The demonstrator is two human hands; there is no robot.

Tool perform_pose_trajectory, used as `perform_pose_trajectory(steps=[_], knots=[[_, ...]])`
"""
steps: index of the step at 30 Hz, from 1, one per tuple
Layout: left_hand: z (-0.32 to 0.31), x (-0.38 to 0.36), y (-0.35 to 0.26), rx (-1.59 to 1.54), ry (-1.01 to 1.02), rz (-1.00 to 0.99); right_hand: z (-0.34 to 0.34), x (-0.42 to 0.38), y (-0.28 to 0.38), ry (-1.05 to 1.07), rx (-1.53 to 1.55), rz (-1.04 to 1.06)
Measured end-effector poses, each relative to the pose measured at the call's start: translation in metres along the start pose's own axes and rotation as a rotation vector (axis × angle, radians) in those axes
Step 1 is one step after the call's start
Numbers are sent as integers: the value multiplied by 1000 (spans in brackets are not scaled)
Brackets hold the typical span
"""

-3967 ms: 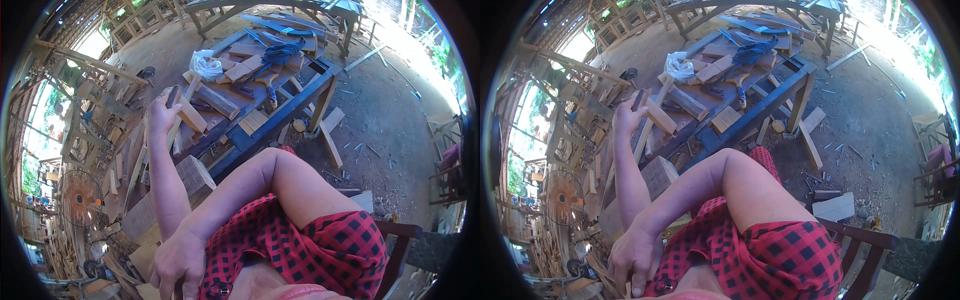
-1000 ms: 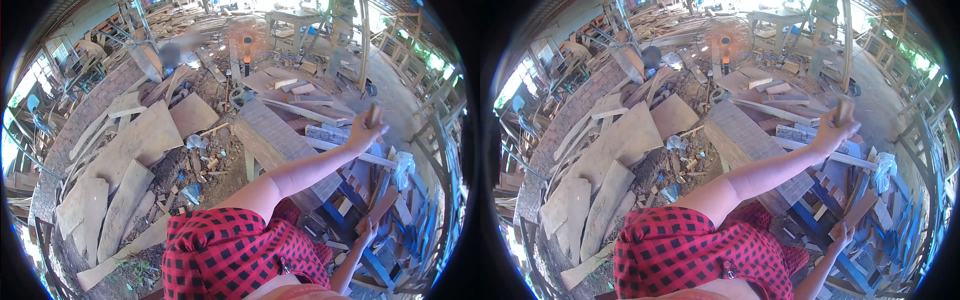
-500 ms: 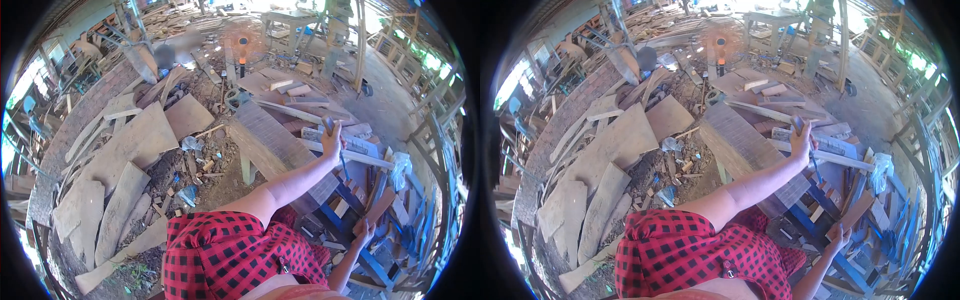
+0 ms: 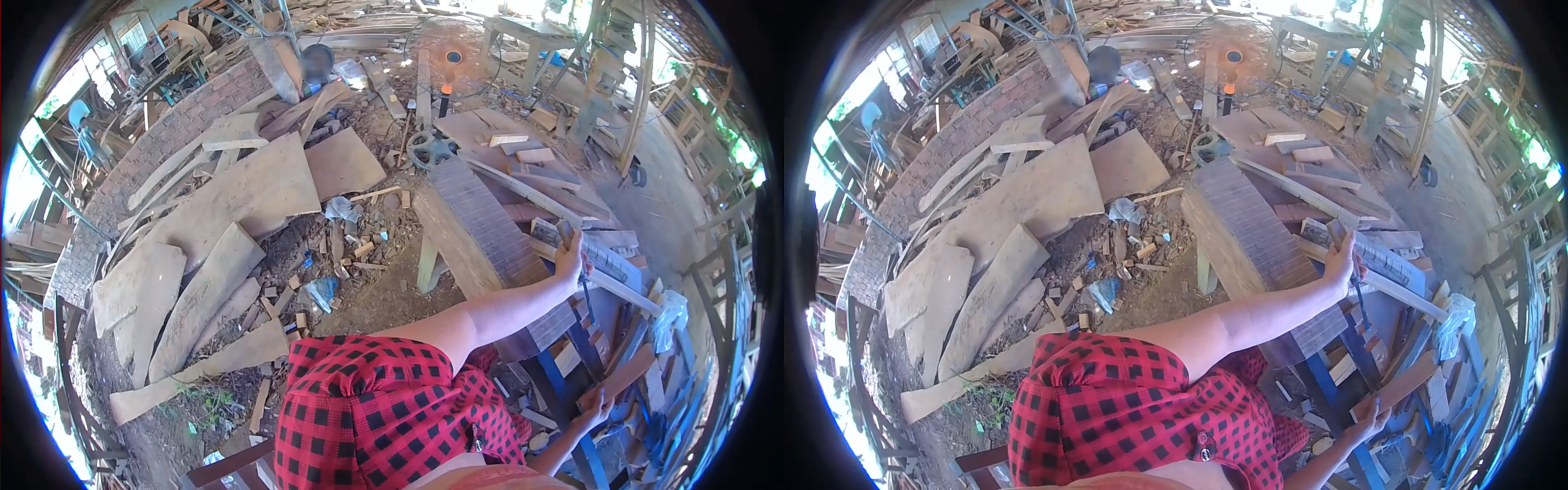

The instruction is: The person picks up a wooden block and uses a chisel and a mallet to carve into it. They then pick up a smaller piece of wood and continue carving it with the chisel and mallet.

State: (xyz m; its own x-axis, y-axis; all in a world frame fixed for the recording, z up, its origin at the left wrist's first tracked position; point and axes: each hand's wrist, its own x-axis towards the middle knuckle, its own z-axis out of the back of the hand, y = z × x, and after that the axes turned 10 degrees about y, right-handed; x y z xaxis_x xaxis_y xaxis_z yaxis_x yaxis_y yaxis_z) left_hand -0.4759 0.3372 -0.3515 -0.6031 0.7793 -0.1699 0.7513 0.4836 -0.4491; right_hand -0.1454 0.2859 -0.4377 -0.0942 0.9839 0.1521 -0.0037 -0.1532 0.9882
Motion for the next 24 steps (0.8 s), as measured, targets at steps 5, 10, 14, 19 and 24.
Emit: perform_pose_trajectory(steps=[5, 10, 14, 19, 24], knots=[[8, 8, 15, 79, 8, 182, -1, -1, 1, 21, -34, 6], [10, 12, 18, 150, 87, 307, 13, 7, -21, -52, -81, 33], [12, 20, 18, 175, 127, 331, 14, 13, -27, -83, -120, 23], [7, 15, 17, 162, 123, 328, 12, 10, -20, -53, -160, 19], [6, 12, 17, 151, 137, 345, 16, 9, -20, 5, -195, 39]])
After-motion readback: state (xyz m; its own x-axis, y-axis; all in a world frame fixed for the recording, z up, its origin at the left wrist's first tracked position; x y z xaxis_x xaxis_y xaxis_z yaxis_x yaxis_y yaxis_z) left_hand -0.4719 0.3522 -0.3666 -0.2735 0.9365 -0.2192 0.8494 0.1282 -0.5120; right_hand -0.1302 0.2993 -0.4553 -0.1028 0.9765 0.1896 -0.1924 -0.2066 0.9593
